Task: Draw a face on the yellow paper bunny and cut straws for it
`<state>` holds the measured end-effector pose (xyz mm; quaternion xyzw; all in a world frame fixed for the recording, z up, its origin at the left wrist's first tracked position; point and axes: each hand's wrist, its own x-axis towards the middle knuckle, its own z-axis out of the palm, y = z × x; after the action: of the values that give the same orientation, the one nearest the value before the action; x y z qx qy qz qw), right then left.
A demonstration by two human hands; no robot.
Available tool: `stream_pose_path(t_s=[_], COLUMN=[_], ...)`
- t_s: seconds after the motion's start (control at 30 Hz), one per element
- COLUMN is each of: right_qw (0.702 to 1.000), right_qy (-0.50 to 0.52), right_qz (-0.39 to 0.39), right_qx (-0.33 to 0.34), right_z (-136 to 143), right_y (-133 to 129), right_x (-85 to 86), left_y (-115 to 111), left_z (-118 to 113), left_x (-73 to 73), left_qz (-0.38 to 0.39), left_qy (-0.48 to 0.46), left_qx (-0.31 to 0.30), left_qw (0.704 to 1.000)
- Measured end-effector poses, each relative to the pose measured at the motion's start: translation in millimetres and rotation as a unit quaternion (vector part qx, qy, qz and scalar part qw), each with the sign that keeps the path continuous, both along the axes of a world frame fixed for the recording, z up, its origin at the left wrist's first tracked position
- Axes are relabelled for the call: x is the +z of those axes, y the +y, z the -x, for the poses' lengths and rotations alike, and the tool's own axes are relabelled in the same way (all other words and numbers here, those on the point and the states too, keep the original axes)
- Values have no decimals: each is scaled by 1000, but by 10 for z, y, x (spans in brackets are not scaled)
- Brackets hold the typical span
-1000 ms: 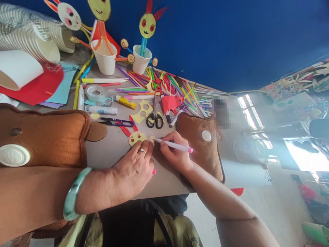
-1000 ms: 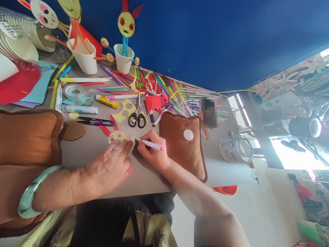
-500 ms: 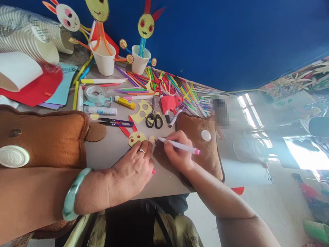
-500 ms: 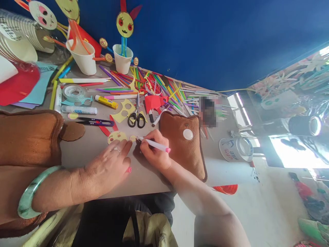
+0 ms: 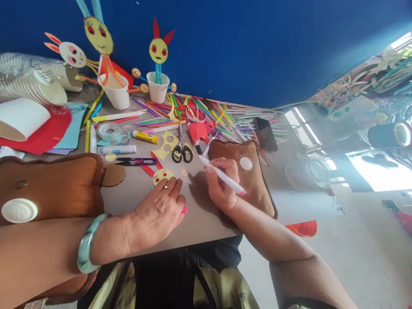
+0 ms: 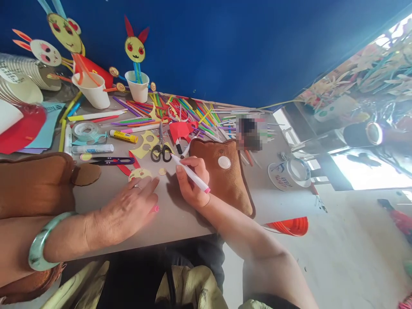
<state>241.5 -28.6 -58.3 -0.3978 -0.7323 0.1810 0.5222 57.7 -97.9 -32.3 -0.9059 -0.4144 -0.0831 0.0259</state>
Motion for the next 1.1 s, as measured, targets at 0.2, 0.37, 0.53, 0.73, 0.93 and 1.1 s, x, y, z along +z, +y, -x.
stream_pose_path(t_s=[0.2, 0.37, 0.53, 0.73, 0.93, 1.1], right_qw=[1000, 998, 996, 998, 979, 927], right_qy=[9, 38, 44, 37, -167, -260], right_qz=[-21, 51, 82, 57, 71, 15], right_qx=[-8, 14, 5, -17, 90, 270], right_z=[20, 49, 67, 71, 216, 796], right_y=[6, 5, 23, -17, -39, 258], right_x=[13, -10, -48, -44, 364, 594], left_y=[-3, -4, 1, -34, -63, -88], left_z=[6, 12, 11, 28, 34, 28], left_x=[15, 23, -25, -59, -2, -36], left_qz=[2, 9, 15, 17, 18, 8], left_qy=[15, 20, 11, 1, -27, -19], left_qx=[-6, -7, -20, -55, -75, -85], left_qw=[1000, 1000, 1000, 998, 997, 996])
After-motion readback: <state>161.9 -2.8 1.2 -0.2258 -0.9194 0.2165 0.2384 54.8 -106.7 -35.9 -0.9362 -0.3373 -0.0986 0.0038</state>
